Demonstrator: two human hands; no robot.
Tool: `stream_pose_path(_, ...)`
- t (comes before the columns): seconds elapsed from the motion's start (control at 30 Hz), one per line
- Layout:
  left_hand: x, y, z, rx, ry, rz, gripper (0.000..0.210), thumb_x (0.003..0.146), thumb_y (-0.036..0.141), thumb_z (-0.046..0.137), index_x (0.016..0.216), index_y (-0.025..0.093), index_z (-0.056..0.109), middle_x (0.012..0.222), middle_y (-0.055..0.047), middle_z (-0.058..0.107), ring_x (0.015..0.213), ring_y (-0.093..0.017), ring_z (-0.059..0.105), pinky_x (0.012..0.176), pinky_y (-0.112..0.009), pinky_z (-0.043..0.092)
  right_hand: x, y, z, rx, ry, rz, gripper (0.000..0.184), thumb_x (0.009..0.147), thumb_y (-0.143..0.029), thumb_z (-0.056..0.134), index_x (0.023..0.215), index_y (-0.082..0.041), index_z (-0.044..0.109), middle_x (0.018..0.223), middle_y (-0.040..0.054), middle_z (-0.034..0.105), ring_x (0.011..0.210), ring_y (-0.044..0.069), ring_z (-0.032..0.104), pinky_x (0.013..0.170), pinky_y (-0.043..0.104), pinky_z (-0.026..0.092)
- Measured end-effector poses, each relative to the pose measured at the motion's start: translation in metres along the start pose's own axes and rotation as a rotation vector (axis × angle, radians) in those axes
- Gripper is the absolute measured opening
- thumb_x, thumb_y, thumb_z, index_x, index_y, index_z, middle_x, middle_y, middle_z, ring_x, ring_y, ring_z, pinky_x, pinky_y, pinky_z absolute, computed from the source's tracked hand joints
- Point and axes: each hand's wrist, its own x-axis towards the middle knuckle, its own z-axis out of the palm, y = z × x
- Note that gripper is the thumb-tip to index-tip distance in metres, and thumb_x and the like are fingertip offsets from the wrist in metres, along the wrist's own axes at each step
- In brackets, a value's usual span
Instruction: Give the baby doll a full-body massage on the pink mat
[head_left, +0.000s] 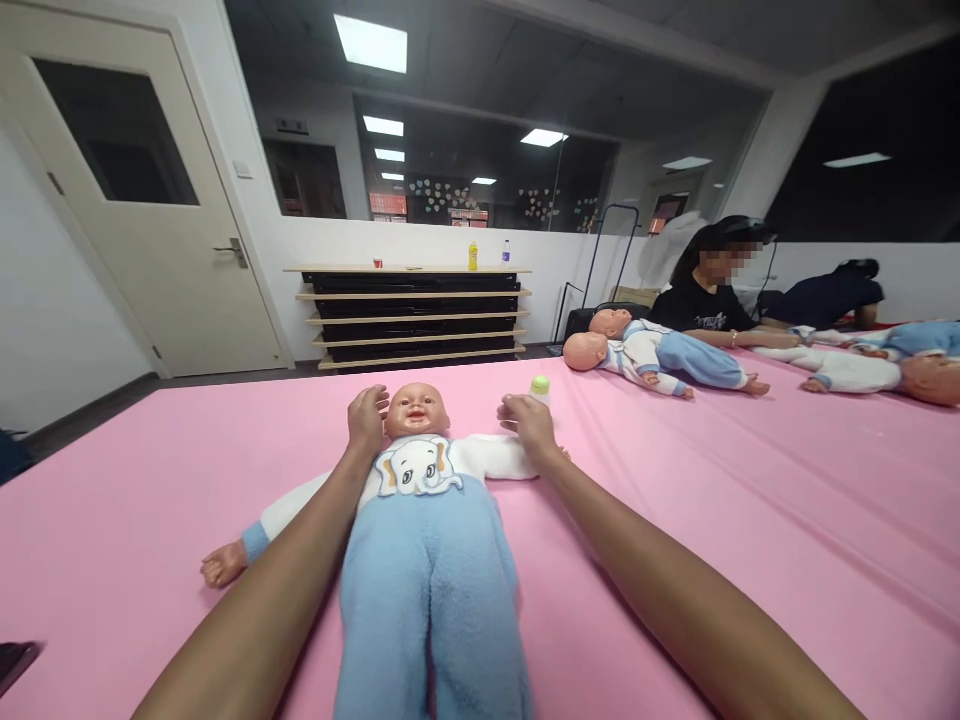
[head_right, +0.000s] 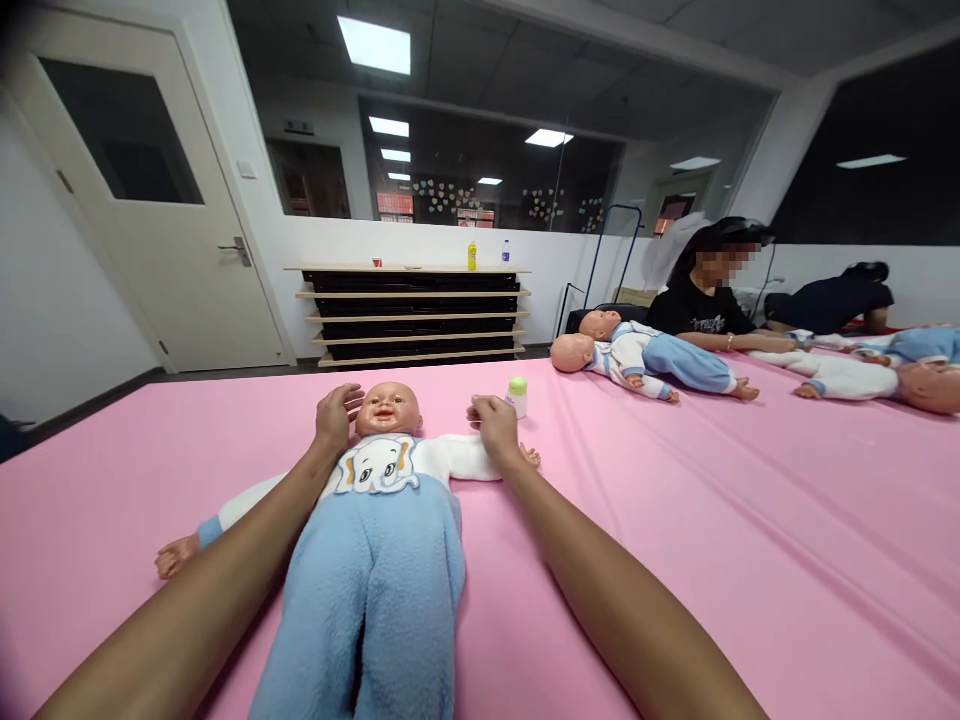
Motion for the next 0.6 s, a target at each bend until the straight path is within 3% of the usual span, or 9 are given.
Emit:
stream_pose_path(0.07,-0.010,0.010,-0.001,0.057,-0.047,0.054,0.038,0.074,0.044,0.066,0.105,0.023,0.067,0.113,-0.008,0.066,0.106,-0.026,0.060,0.082,-0.034,0.049,-0.007,0.000,0.029,-0.019,-0.082,-0.071,0.027,0.076,-0.040,0.072,0.092,-0.019,0.069,0.093,0.0077,0.070,0.088,0.023,0.065,0.083,0.039,0.053)
stream_pose_path(0.13,-0.020,0.018,-0.004,0.145,-0.174,0.122,0.051,0.072,0.039,0.073,0.120,0.029,0.063,0.131,-0.006,0.059,0.123,-0.028,0.052,0.095,-0.037,0.045,-0.012,0.001,0.057,-0.088,-0.186,-0.188,0.045,0.072,-0.043,0.076,0.112,-0.024,0.066,0.115,0.0069,0.066,0.107,0.026,0.061,0.096,0.043,0.049)
stream_pose_path(0.27,-0.035,0.024,-0.017,0.321,-0.498,0.191,0.083,0.065,0.034,0.082,0.141,0.033,0.048,0.152,-0.002,0.040,0.142,-0.031,0.032,0.114,-0.040,0.029,-0.010,0.014,0.091,-0.267,-0.426,-0.303,0.093,0.062,-0.045,0.084,0.144,-0.032,0.042,0.150,0.0037,0.039,0.139,0.031,0.035,0.116,0.048,0.030)
stream_pose_path(0.37,-0.036,0.021,-0.025,0.308,-0.547,0.103,0.094,0.062,0.032,0.085,0.145,0.033,0.041,0.152,-0.003,0.040,0.140,-0.033,0.037,0.114,-0.041,0.032,-0.004,0.030,0.095,-0.281,-0.525,-0.271,0.105,0.061,-0.046,0.085,0.150,-0.028,0.033,0.153,0.0053,0.033,0.143,0.031,0.029,0.118,0.047,0.027)
stream_pose_path(0.6,-0.037,0.019,-0.022,0.188,-0.577,0.037,0.100,0.061,0.026,0.086,0.148,0.031,0.036,0.151,-0.007,0.041,0.133,-0.033,0.045,0.110,-0.044,0.039,0.000,0.040,0.090,-0.279,-0.546,-0.280,0.104,0.066,-0.047,0.082,0.152,-0.028,0.028,0.155,0.0029,0.031,0.144,0.027,0.029,0.120,0.042,0.023)
